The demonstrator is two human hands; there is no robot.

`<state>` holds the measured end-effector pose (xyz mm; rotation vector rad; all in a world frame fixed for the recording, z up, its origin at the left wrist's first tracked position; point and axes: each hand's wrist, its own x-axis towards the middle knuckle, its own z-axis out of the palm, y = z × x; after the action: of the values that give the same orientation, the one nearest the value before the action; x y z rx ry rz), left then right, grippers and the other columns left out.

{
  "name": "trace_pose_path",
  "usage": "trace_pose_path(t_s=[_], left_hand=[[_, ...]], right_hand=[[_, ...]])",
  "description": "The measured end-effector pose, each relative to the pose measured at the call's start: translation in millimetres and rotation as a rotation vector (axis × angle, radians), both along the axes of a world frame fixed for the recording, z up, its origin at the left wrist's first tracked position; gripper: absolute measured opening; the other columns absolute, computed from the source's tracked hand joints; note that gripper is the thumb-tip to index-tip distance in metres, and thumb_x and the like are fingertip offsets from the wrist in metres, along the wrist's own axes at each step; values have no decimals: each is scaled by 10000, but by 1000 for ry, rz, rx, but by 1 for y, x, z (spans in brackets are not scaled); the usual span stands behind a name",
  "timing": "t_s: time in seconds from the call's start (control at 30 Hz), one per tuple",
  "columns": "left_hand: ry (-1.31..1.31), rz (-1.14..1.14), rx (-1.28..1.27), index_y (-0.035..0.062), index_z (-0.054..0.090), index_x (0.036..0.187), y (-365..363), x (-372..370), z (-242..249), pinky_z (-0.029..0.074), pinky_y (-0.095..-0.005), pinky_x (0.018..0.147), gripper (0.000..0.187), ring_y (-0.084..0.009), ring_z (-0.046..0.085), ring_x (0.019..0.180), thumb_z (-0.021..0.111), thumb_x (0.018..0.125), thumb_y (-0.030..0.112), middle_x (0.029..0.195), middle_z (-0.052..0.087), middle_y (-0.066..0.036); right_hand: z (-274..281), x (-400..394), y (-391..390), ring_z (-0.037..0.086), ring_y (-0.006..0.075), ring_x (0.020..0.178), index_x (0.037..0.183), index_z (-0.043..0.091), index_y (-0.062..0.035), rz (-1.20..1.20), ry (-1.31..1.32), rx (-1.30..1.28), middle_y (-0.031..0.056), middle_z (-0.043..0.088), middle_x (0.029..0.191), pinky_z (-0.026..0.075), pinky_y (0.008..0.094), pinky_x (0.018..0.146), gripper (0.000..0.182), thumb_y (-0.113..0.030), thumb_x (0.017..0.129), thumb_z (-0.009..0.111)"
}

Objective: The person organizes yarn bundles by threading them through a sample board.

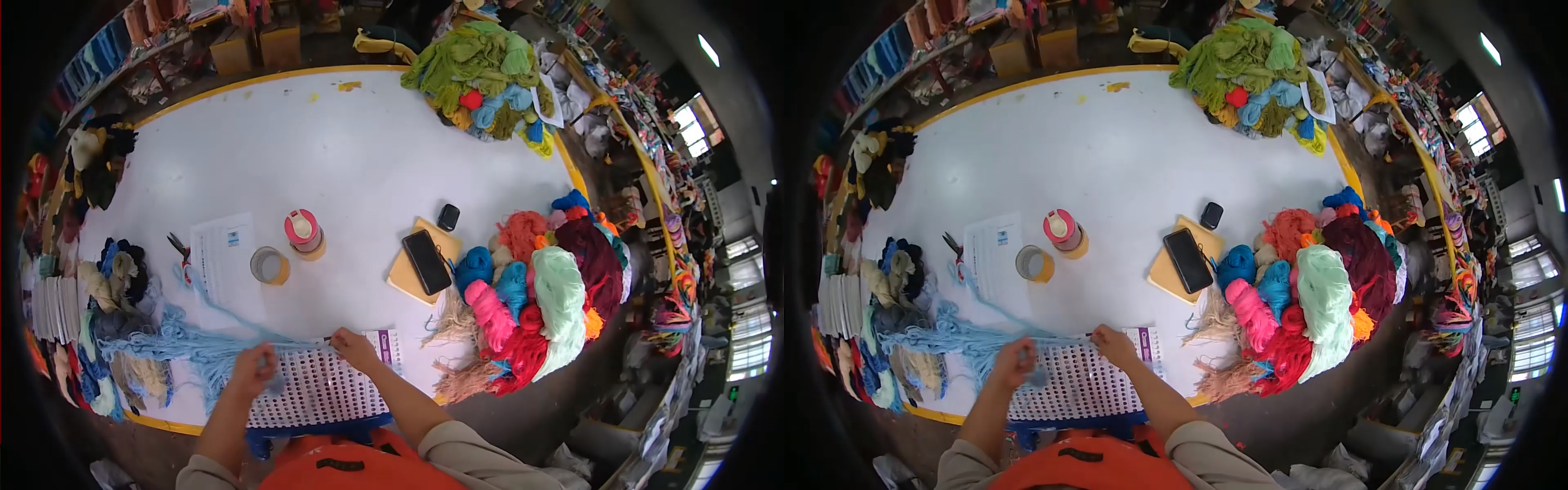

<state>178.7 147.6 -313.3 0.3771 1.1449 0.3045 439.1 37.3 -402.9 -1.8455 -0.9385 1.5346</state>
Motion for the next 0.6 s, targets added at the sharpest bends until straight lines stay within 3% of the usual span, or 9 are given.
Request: trace_pose_path(t_s=[0.13, 0.2, 0.27, 0.33, 0.37, 0.43, 0.53, 0.57, 0.6], left_hand=[[-152, 248, 34, 148, 515, 770, 49, -87, 57, 240, -195, 357, 201, -43, 339, 414, 560, 951, 222, 608, 449, 46], [-165, 323, 179, 150, 497, 783, 78, -138, 67, 238, -191, 347, 206, -39, 333, 415, 550, 970, 220, 620, 446, 54], [-255, 500, 273, 134, 572, 918, 105, -191, 66, 237, -203, 355, 166, -36, 333, 422, 536, 996, 276, 652, 476, 52], [105, 635, 588, 87, 596, 1142, 104, -192, 97, 236, -217, 368, 297, -34, 331, 429, 528, 1007, 342, 743, 585, 24], [413, 606, 733, 49, 546, 1293, 102, -201, 103, 226, -225, 380, 462, -29, 328, 435, 514, 1006, 410, 859, 667, -21], [527, 566, 805, 41, 540, 1297, 75, -176, 162, 227, -224, 380, 476, -34, 326, 434, 511, 1006, 416, 891, 680, -37], [642, 583, 900, 37, 555, 1242, 51, -188, 193, 231, -218, 383, 452, -46, 345, 435, 513, 1003, 418, 862, 673, -49], [449, 625, 919, 50, 580, 1164, 41, -201, 192, 232, -211, 385, 396, -42, 359, 439, 525, 998, 405, 833, 656, -38], [257, 660, 932, 62, 605, 1086, 34, -214, 191, 232, -205, 387, 350, -38, 374, 444, 538, 993, 393, 804, 640, -27]], right_hand=[[20, -2, 5, 678, 135, 692, 1047, 608, -107, -16, -36, -82, 54, 692, 869, 520, 285, 640, 228, -319, 975, 563], [8, -2, 1, 680, 138, 700, 1050, 611, -111, -18, -47, -32, 52, 693, 870, 524, 289, 635, 236, -330, 976, 560], [9, -4, 0, 688, 142, 721, 1067, 621, -124, -15, -67, 0, 47, 695, 861, 532, 297, 629, 261, -359, 974, 555], [13, -7, -1, 689, 144, 718, 1074, 625, -130, -2, -144, 19, 51, 695, 834, 531, 294, 622, 273, -371, 957, 574], [16, -8, 2, 692, 144, 719, 1085, 624, -131, -13, -177, -46, 49, 692, 795, 530, 304, 620, 298, -387, 937, 589], [10, -13, 0, 682, 157, 685, 1068, 630, -128, -56, -184, 14, 55, 691, 772, 525, 324, 617, 304, -395, 928, 592], [33, -27, -2, 668, 209, 670, 1297, 460, -106, -20, -347, -27, 64, 691, 784, 519, 351, 648, 471, -353, 921, 601], [15, -36, -6, 682, 218, 746, 1368, 349, -73, -115, -384, 98, 58, 694, 806, 525, 357, 705, 593, -288, 898, 641], [15, -44, -9, 676, 224, 770, 1368, 347, -58, -221, -325, 159, 73, 687, 851, 525, 367, 733, 619, -256, 877, 668]])
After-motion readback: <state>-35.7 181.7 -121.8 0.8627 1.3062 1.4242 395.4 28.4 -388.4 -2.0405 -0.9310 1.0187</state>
